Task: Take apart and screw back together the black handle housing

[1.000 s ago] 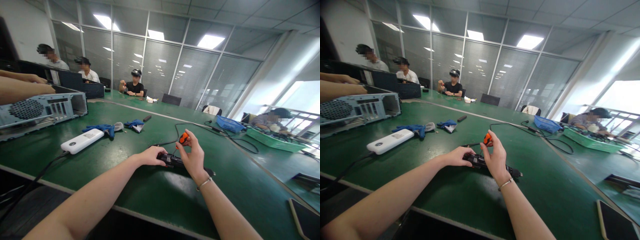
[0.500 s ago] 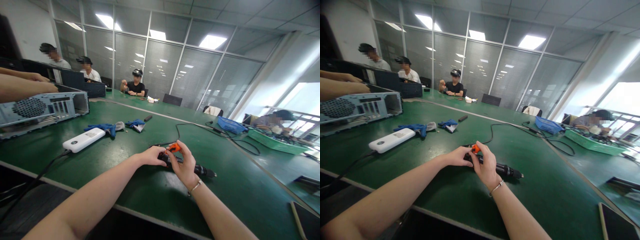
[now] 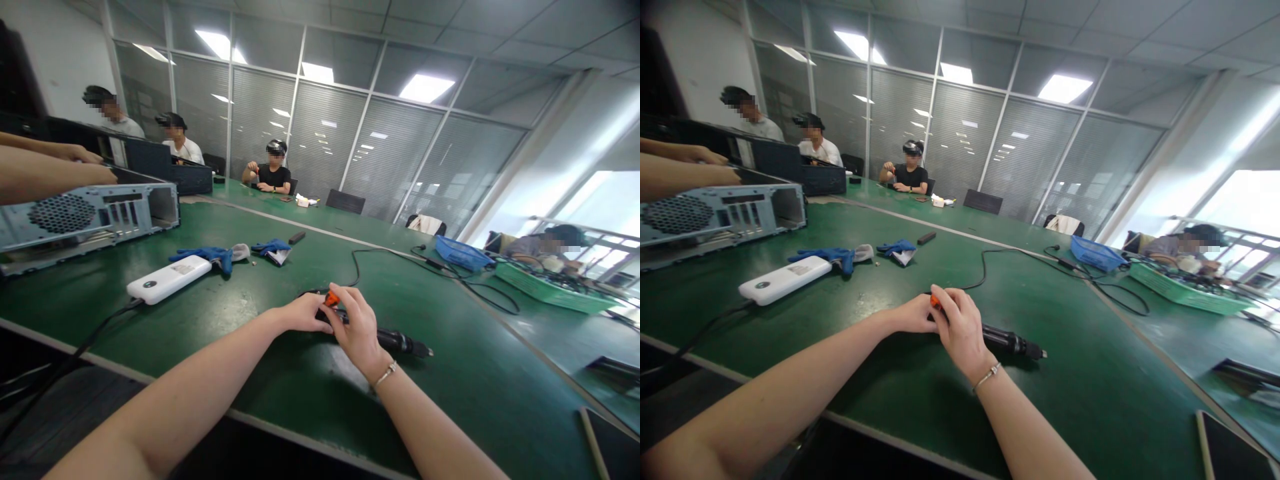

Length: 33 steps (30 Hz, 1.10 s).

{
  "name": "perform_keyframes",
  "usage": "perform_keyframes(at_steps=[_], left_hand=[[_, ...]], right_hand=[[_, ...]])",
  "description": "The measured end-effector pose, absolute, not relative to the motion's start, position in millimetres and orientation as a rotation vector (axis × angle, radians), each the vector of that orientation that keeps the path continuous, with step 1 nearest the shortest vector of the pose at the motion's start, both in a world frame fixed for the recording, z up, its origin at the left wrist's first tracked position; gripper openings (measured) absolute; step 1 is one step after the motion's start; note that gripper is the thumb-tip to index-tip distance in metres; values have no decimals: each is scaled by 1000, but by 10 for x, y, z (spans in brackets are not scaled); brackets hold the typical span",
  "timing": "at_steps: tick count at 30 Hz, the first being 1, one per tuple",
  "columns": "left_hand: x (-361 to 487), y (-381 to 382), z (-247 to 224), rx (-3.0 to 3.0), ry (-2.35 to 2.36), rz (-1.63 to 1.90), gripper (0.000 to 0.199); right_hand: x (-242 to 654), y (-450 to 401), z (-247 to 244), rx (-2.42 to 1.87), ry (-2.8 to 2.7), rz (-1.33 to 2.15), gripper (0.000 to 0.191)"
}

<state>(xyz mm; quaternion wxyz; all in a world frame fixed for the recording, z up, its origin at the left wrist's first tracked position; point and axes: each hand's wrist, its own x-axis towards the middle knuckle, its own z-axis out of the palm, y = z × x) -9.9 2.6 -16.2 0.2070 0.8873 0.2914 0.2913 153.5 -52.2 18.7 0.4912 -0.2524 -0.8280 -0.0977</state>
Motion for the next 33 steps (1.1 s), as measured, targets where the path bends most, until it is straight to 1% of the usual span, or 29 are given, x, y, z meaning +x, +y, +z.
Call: perform_keyframes(at_steps=[3,5,9,12,17,22,25,30,33], left_hand=[[-91,14,-147,2465,852,800,19],[-84,3,-140,2442,875,811,22],[-80,-8,-136,2402,853,826,28],[-82,-10,-130,2399,825,824,27],[-74,-37,-104,2384,840,855,28],[-75,-57,-91,2409,803,838,28],[-77,-46,-102,2419,803,837,29],[-73,-25,-119,2414,827,850,33],[-74,-16,-118,2418,825,835,31]], right_hand=[[1537,-545,198,-595,-2067,-200,60],[1532,-564,201,-574,-2089,-191,63],[1532,-552,195,-574,-2057,-258,57],[1540,-532,188,-597,-2047,-257,52],[1521,-571,188,-521,-2124,-183,58],[1527,-559,181,-545,-2082,-270,52],[1544,-542,171,-540,-2065,-244,49],[1519,-603,187,-500,-2120,-152,59],[1506,-625,212,-534,-2098,-188,54]])
